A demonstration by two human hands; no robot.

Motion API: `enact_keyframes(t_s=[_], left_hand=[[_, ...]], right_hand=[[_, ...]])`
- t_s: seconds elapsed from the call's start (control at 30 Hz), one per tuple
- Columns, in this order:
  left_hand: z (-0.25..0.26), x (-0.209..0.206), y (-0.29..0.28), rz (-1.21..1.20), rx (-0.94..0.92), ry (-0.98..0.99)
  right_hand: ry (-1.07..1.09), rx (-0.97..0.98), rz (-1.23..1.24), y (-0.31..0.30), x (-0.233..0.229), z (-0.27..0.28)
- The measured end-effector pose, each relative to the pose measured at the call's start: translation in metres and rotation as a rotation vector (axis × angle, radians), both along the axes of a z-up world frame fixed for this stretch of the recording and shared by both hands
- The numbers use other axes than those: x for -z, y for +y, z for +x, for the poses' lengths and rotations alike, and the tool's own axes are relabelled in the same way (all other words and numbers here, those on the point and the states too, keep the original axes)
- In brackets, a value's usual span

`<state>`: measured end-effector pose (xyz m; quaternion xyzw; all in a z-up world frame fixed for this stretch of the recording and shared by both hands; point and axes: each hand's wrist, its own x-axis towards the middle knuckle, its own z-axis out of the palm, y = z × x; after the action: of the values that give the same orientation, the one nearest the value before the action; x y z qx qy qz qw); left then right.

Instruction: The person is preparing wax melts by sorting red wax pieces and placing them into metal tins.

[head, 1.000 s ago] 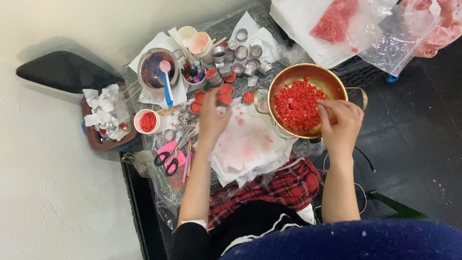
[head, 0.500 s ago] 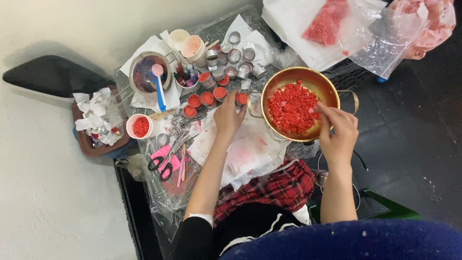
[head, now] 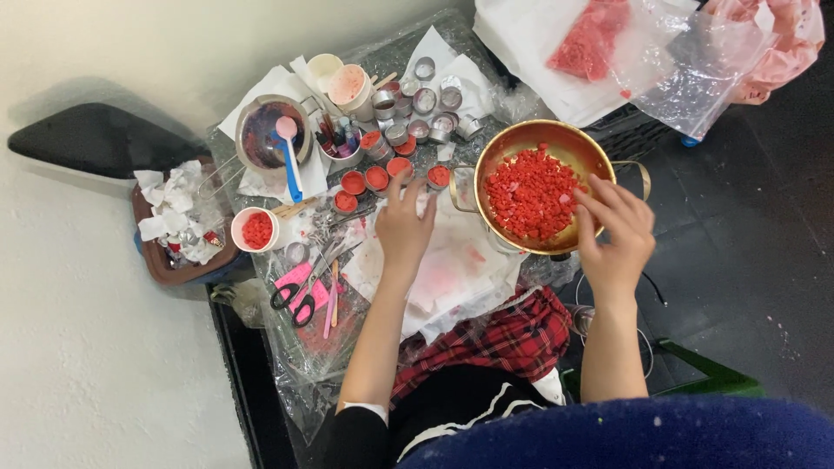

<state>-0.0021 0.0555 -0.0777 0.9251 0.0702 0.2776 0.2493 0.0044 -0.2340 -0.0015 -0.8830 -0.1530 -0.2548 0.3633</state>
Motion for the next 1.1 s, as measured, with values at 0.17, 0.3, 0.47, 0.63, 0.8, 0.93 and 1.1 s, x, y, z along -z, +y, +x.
enact_keyframes(t_s=[0.17, 0.3, 0.47, 0.63, 0.8, 0.93, 1.1], left_hand=[[-0.014, -0.034, -0.005, -0.080, -0.001, -0.020], [-0.021, -0.056, -0.030, 0.011, 0.217, -0.087], [-0.037, -0.083, -0.067, 0.273, 0.328, -0.215], [-0.058, -0.072, -0.059, 0.170, 0.330, -0.192], [-0.091, -0.051, -0.021, 0.046, 0.301, -0.166], [-0.130, -0.047, 0.028, 0.013, 0.170, -0.022], [-0.174, -0.012, 0.083, -0.117, -0.146, -0.045]], right_hand=[[-0.088, 0.093, -0.097, 0.002, -0.007, -0.002], [0.434, 0.208, 0.574, 0.015, -0.030, -0.010], [0.256, 0.067, 0.090, 0.001, -0.008, -0.015], [-0.011, -0.011, -0.181, 0.003, 0.000, -0.023], [-0.051, 0.034, -0.145, 0.010, 0.009, -0.031], [-0.028, -0.017, -0.042, 0.045, 0.005, -0.043], [-0.150, -0.594, 0.182, 0.152, 0.016, -0.048]])
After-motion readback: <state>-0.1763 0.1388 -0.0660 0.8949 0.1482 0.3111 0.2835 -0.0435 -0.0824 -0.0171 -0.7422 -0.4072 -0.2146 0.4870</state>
